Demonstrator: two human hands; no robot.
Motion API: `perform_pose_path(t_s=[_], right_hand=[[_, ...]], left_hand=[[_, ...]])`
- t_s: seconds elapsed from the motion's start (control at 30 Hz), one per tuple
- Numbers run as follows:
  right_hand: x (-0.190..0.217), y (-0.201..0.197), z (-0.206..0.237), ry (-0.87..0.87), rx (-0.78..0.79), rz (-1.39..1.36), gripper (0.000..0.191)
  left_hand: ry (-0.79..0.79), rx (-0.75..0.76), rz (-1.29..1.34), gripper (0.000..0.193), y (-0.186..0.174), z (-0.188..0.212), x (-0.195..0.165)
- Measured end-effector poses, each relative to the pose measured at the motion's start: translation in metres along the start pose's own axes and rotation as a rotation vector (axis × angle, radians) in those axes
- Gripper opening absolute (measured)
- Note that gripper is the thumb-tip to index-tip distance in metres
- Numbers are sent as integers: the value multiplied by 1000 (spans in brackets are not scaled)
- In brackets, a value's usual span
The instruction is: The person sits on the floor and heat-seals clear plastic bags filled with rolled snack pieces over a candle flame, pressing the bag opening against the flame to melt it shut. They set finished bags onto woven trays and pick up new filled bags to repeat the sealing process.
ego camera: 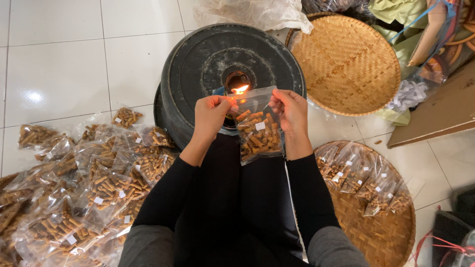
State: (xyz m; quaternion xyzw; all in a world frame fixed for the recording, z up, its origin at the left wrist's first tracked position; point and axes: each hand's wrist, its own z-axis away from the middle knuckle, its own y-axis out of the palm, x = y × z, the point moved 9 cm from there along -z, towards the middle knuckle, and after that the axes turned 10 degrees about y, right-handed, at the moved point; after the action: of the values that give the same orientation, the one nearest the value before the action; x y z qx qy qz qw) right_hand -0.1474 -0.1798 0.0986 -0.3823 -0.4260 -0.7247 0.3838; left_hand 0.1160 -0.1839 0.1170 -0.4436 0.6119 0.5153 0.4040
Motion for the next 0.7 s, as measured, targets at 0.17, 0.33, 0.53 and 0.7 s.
perform_pose_path(t_s=[0.17,0.33,0.53,0.7], right_hand=[[2,-4,1,0,-18,10,9],[6,-9,3,-16,-41,1,9],[10,-11,6,-3,-57,-16,8],[21,-14,7,-16,-45,-45,8]], left_hand=[[40,-5,-42,17,2,4,-7],[91,-20,-22,14,8,4,-12],[103,-48,-109,18,11,5,-19],[111,-54,-148,20,19,3,-26]])
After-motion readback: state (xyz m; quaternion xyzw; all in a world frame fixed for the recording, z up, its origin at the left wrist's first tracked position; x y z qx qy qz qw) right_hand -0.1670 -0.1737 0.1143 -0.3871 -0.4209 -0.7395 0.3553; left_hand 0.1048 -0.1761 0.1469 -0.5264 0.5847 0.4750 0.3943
